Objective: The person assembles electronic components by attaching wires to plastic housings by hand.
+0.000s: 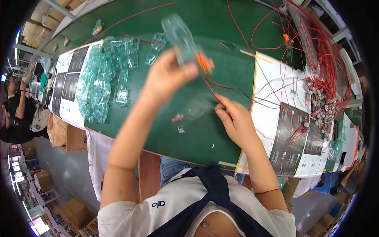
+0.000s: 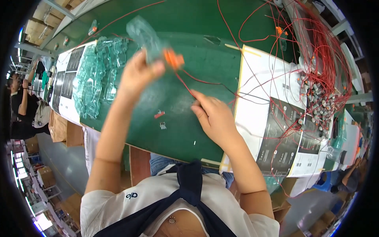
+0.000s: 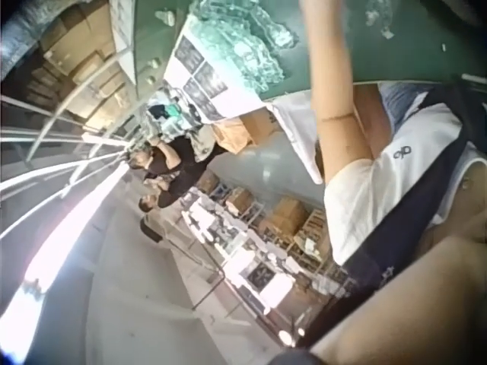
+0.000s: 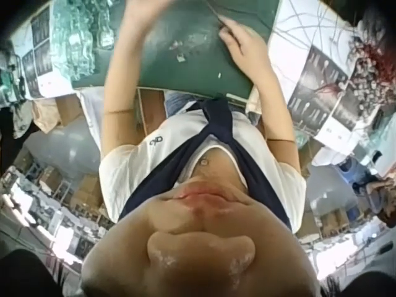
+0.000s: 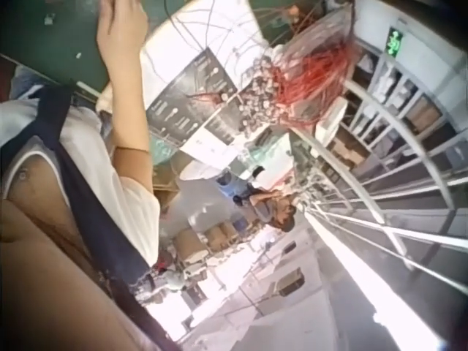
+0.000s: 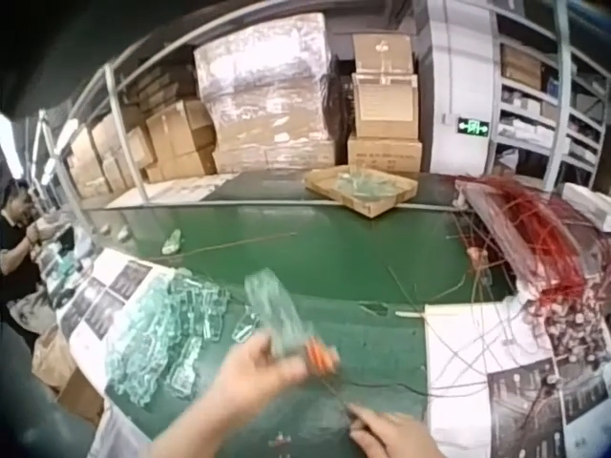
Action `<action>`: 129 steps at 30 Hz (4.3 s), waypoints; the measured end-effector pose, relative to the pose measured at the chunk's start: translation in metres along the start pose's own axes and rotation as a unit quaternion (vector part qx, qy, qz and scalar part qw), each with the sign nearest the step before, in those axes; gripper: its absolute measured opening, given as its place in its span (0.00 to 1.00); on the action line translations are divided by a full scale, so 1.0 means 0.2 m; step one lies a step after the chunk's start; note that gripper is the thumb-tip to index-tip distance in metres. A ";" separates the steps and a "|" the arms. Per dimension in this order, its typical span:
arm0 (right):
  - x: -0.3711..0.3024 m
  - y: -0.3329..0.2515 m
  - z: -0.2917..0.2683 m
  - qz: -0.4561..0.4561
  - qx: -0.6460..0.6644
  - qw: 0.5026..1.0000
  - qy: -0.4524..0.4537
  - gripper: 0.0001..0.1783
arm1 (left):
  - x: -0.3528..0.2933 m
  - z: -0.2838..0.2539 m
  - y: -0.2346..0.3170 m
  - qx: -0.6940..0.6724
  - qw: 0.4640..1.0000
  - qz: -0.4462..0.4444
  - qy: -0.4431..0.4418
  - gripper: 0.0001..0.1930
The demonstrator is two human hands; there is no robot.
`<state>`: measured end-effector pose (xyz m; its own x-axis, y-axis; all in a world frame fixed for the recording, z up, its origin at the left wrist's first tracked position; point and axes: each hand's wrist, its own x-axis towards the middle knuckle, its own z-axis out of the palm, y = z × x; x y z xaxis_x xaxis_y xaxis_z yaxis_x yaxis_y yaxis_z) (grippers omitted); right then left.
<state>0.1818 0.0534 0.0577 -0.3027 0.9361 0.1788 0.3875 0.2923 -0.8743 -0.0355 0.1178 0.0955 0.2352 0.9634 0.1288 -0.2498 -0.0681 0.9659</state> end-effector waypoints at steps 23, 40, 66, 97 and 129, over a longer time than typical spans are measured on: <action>-0.41 -0.05 -0.60 -0.114 -0.236 0.928 0.266 0.11 | 1.67 0.57 -0.61 0.678 0.561 0.418 -0.229 0.18; -0.60 0.31 -1.14 0.333 -0.557 0.740 0.181 0.15 | 1.18 0.07 -0.08 0.571 0.816 0.090 0.025 0.22; -0.06 -0.21 -0.03 -0.007 -0.173 0.983 -0.060 0.16 | -0.73 0.14 -0.37 0.520 0.851 0.067 0.019 0.28; -0.35 -0.06 0.24 -0.003 -0.297 0.954 -0.036 0.04 | -0.61 0.04 -0.41 0.602 0.760 0.237 -0.055 0.20; -0.28 0.00 0.19 0.048 -0.195 0.980 0.000 0.06 | -0.65 0.08 -0.48 0.618 0.749 0.239 0.005 0.16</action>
<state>0.1662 -0.0058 0.0309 -0.2479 0.9632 0.1043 0.7175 0.2549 -0.6482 -0.0266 -0.0046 -0.0094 0.3871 0.7538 0.5310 0.7586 -0.5877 0.2814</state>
